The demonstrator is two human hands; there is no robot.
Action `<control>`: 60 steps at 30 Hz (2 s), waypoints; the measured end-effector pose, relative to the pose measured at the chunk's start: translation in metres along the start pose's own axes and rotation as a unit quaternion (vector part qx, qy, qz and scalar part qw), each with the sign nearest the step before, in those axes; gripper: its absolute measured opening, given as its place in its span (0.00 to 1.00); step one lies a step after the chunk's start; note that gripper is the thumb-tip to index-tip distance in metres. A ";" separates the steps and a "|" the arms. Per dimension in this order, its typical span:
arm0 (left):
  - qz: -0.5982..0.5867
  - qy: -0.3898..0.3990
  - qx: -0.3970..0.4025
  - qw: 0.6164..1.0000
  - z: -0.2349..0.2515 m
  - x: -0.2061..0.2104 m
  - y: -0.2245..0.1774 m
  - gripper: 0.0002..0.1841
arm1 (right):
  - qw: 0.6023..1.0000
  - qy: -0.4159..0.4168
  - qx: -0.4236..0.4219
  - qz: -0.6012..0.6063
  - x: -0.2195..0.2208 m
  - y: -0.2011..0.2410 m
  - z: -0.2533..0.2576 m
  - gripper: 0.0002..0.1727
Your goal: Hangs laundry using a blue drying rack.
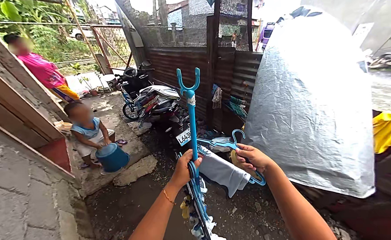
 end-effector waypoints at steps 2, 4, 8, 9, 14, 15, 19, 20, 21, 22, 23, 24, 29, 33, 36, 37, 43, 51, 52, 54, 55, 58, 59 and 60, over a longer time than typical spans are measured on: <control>-0.016 0.017 0.000 1.000 -0.001 -0.001 0.002 0.13 | 0.999 -0.001 0.001 -0.039 0.001 0.010 -0.003 0.11; -0.016 0.024 -0.009 1.000 -0.003 -0.007 0.007 0.16 | 0.993 -0.003 0.000 -0.117 0.000 0.025 -0.007 0.12; -0.011 0.043 -0.001 0.999 -0.002 -0.012 0.007 0.16 | 0.941 0.001 0.033 -0.337 0.008 0.050 -0.009 0.21; -0.014 0.051 -0.003 0.999 -0.001 -0.009 0.006 0.15 | 0.919 0.009 0.043 -0.393 0.015 0.054 -0.006 0.22; -0.010 0.083 -0.012 0.996 0.006 0.001 0.005 0.14 | 0.858 -0.006 0.040 -0.512 0.043 0.066 0.013 0.21; -0.002 0.079 -0.006 0.997 0.006 0.001 0.006 0.14 | 0.865 -0.019 0.028 -0.501 0.045 0.068 0.016 0.20; 0.013 0.043 -0.021 0.999 0.004 0.000 0.010 0.15 | 0.950 -0.086 0.000 -0.300 0.044 0.060 0.024 0.21; 0.010 0.039 -0.018 0.999 0.004 0.000 0.010 0.15 | 0.970 -0.108 -0.004 -0.218 0.041 0.057 0.025 0.21; 0.007 0.039 -0.008 0.999 0.003 -0.001 0.010 0.16 | 0.982 -0.132 -0.003 -0.133 0.039 0.055 0.026 0.21; 0.003 0.042 0.002 0.999 0.003 -0.001 0.009 0.16 | 0.987 -0.152 0.000 -0.048 0.037 0.053 0.027 0.21; 0.000 0.046 0.013 0.999 0.003 -0.001 0.007 0.17 | 0.986 -0.163 0.002 0.025 0.037 0.051 0.029 0.22; -0.004 0.052 0.023 0.998 0.002 -0.001 0.005 0.17 | 0.983 -0.161 -0.002 0.084 0.040 0.052 0.030 0.27; -0.044 0.069 0.061 0.995 -0.001 -0.001 -0.002 0.20 | 0.967 -0.140 -0.049 0.207 0.054 0.058 0.041 0.42; -0.115 0.068 0.037 0.990 -0.004 0.002 0.002 0.20 | 0.949 -0.210 -0.071 0.225 0.049 0.058 0.050 0.35; -0.177 0.062 0.024 0.982 -0.007 0.003 0.007 0.20 | 0.939 -0.263 -0.081 0.205 0.040 0.057 0.053 0.38; -0.185 0.061 0.025 0.980 -0.007 0.002 0.008 0.20 | 0.937 -0.277 -0.084 0.194 0.038 0.056 0.053 0.38; -0.141 -0.010 0.026 0.990 -0.010 -0.009 0.012 0.20 | 0.919 -0.309 -0.091 0.227 0.047 0.066 0.048 0.35; -0.106 -0.146 0.028 0.983 -0.021 -0.033 0.013 0.08 | 0.934 -0.270 -0.036 0.232 0.055 0.050 0.049 0.23; -0.103 -0.152 0.026 0.983 -0.021 -0.034 0.014 0.07 | 0.931 -0.275 -0.030 0.238 0.054 0.047 0.048 0.24; -0.107 -0.152 0.023 0.982 -0.022 -0.034 0.016 0.07 | 0.927 -0.282 -0.022 0.248 0.054 0.040 0.049 0.24; -0.115 -0.149 0.023 0.982 -0.022 -0.033 0.017 0.07 | 0.927 -0.280 -0.018 0.250 0.056 0.037 0.050 0.23; -0.138 -0.134 0.041 0.981 -0.024 -0.028 0.016 0.07 | 0.933 -0.266 0.001 0.243 0.067 0.026 0.050 0.21; -0.142 -0.135 0.049 0.979 -0.024 -0.029 0.016 0.07 | 0.934 -0.267 0.004 0.236 0.067 0.024 0.050 0.21; -0.145 -0.137 0.057 0.978 -0.026 -0.030 0.017 0.06 | 0.934 -0.277 0.001 0.223 0.063 0.024 0.048 0.21</control>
Point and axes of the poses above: each hand's wrist, its own z-axis towards the middle knuckle, its own x-axis out of the palm, y = z × x, the point moved 9 cm from there along z, towards the middle knuckle, and after that the axes turned 4 degrees about -z, right-handed, at the moved point
